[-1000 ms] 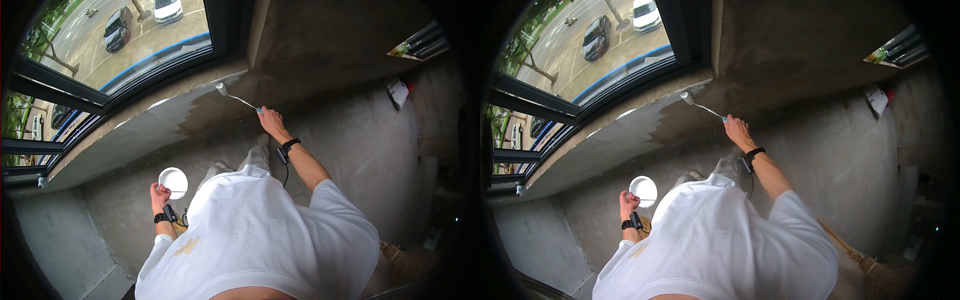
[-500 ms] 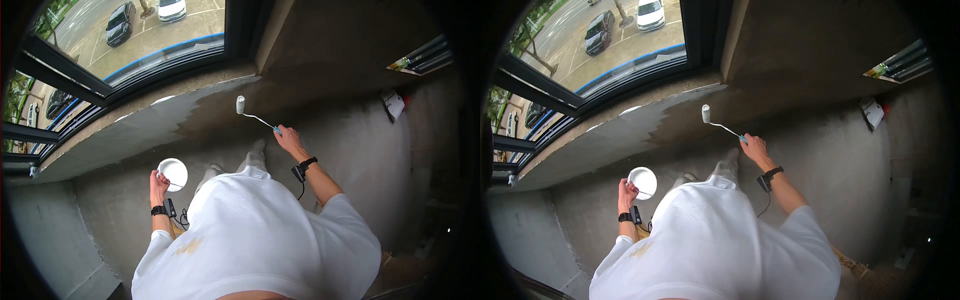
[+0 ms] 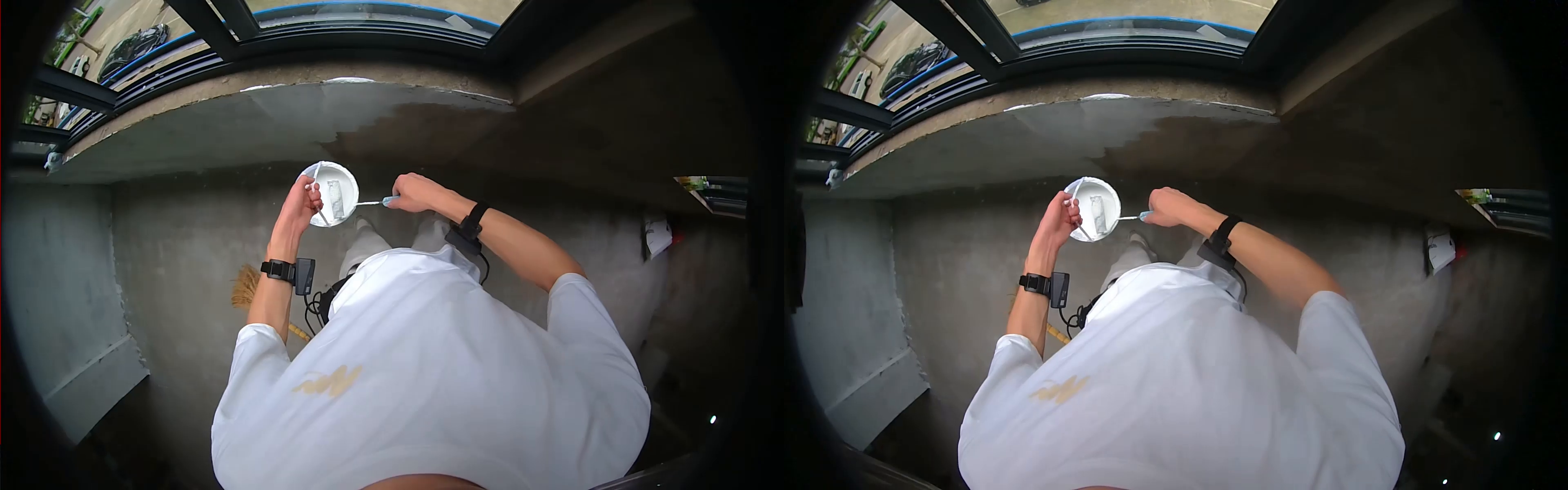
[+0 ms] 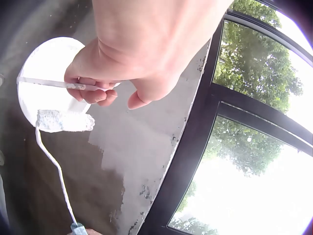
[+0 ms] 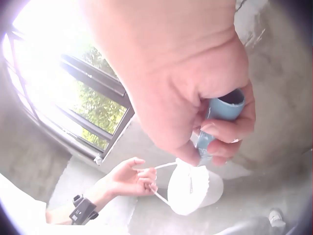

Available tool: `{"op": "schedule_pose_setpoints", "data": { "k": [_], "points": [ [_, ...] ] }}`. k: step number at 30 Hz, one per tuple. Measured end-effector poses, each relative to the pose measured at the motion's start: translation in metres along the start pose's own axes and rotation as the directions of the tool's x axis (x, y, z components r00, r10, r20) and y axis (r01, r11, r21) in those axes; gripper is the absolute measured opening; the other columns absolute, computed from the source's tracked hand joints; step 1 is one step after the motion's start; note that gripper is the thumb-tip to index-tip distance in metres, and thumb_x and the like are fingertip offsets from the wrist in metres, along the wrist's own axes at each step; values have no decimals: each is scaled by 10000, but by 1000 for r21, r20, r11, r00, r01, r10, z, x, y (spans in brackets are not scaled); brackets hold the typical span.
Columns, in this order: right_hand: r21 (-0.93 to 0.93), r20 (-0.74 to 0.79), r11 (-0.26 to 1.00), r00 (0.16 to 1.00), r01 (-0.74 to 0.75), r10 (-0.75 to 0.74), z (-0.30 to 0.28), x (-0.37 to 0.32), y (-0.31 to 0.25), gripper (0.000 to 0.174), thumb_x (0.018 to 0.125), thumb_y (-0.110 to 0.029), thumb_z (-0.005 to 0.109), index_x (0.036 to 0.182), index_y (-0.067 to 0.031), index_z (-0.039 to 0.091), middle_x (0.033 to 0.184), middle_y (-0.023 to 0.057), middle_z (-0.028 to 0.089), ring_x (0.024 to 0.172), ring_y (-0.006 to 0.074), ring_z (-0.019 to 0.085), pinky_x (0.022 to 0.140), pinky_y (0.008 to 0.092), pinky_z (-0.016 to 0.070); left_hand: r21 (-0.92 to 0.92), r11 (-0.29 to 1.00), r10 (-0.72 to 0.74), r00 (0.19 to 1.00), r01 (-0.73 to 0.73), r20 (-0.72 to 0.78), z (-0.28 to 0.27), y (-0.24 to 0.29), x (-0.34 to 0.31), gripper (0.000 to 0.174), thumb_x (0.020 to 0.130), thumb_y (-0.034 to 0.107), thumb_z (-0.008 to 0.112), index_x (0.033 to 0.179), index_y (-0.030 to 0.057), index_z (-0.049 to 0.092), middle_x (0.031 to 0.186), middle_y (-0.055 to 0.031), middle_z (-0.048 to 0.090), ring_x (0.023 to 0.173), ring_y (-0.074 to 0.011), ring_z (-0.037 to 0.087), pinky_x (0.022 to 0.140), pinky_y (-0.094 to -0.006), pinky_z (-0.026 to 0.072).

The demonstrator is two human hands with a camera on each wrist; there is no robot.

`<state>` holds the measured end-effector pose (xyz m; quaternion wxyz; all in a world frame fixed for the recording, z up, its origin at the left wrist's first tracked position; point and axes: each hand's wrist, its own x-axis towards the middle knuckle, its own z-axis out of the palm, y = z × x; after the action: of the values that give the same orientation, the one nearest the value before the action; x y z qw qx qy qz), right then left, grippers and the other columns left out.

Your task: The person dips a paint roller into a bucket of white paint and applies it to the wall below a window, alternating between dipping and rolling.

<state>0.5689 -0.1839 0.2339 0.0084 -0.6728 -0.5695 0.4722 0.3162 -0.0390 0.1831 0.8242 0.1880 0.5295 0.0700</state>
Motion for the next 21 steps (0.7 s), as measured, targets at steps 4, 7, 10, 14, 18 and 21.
{"op": "schedule_pose_setpoints", "data": {
  "k": [4, 7, 10, 14, 18, 21],
  "points": [
    [-8, 64, 995, 993, -100, 100, 16, 33, -19, 346, 834, -291, 605, 699, 18, 681, 641, 149, 652, 659, 298, 662, 645, 407, 513, -3, 999, 36, 997, -36, 69, 9, -2, -5, 190, 865, 255, 505, 753, 103, 485, 582, 55, 365, 531, -77, 345, 564, -229, 346],
    [-3, 54, 995, 993, -104, 104, 17, 36, -29, 313, 814, -257, 622, 735, 40, 680, 709, 209, 652, 724, 355, 664, 671, 428, 520, -26, 999, 42, 994, -40, 103, 11, -1, -7, 191, 866, 252, 504, 751, 101, 484, 586, 54, 374, 539, -76, 350, 563, -228, 346],
    [6, 30, 996, 995, -94, 93, 21, 33, -33, 280, 793, -213, 632, 823, 60, 688, 804, 259, 662, 795, 398, 665, 712, 446, 530, -41, 998, 41, 996, -38, 75, 11, -2, -10, 195, 868, 255, 503, 751, 100, 483, 590, 50, 390, 544, -84, 357, 572, -238, 353],
    [-41, -68, 998, 996, -53, 50, 25, 15, -38, 247, 799, -185, 631, 837, 52, 690, 836, 266, 663, 808, 417, 658, 728, 461, 539, -62, 998, 17, 995, -11, 100, 2, -3, -4, 216, 871, 277, 499, 733, 111, 490, 593, 42, 419, 549, -102, 384, 618, -266, 380],
    [-78, -174, 997, 985, -17, 3, 32, -18, -37, 219, 814, -160, 620, 811, 50, 679, 809, 257, 660, 782, 420, 656, 712, 472, 541, -77, 997, 10, 1000, -8, 28, 1, -1, -3, 238, 873, 303, 481, 750, 101, 517, 595, 35, 431, 549, -108, 399, 658, -284, 399],
    [-81, -259, 997, 966, -17, -5, 36, -36, -32, 181, 841, -131, 587, 799, 40, 631, 755, 238, 649, 752, 414, 650, 685, 489, 532, -109, 994, -9, 1000, 12, 20, 0, 2, -4, 245, 871, 304, 472, 760, 90, 515, 595, 30, 428, 558, -109, 402, 669, -288, 401]
  ]
}}
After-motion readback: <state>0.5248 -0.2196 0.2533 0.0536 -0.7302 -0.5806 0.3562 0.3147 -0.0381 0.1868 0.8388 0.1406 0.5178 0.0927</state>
